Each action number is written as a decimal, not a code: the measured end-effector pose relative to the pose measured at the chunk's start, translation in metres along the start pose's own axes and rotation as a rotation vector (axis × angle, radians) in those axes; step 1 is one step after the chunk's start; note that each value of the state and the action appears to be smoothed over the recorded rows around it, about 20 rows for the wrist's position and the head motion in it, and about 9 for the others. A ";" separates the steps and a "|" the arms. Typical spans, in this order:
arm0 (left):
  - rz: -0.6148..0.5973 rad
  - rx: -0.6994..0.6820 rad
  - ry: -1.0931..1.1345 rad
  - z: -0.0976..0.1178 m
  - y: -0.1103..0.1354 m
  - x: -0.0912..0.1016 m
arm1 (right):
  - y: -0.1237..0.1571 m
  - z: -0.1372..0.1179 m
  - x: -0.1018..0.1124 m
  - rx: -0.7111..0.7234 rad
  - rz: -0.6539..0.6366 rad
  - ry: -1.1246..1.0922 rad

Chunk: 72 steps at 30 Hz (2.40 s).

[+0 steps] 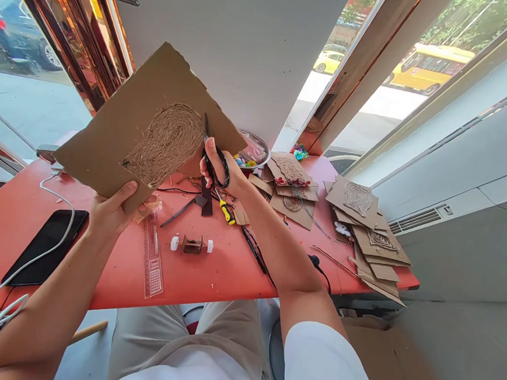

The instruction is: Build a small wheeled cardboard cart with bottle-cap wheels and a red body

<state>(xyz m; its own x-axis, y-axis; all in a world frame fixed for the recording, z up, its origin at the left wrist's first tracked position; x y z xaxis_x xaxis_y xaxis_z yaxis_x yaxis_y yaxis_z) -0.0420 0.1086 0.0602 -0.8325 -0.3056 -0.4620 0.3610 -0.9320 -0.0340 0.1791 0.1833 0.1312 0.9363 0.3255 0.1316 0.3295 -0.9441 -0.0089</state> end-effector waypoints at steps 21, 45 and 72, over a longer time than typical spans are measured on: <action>-0.128 0.011 0.008 0.011 -0.001 -0.011 | 0.011 -0.013 0.015 0.087 -0.015 0.103; -0.156 0.025 -0.028 0.017 -0.009 -0.004 | 0.037 -0.022 0.034 0.220 -0.104 0.437; -0.009 -0.266 0.205 -0.004 -0.045 -0.050 | 0.009 0.021 -0.033 0.162 0.042 0.190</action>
<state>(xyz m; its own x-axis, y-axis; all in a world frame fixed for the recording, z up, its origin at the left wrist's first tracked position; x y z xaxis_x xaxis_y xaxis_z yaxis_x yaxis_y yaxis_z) -0.0152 0.1669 0.0813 -0.7442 -0.2266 -0.6283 0.4736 -0.8424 -0.2570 0.1534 0.1653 0.1059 0.9149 0.2563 0.3119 0.3206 -0.9309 -0.1753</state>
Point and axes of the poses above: each hand's wrist, its own y-axis away from the middle knuckle, its own x-axis out of the back of the hand, z = x × y, the point moved 9 cm from there along -y, towards the middle knuckle
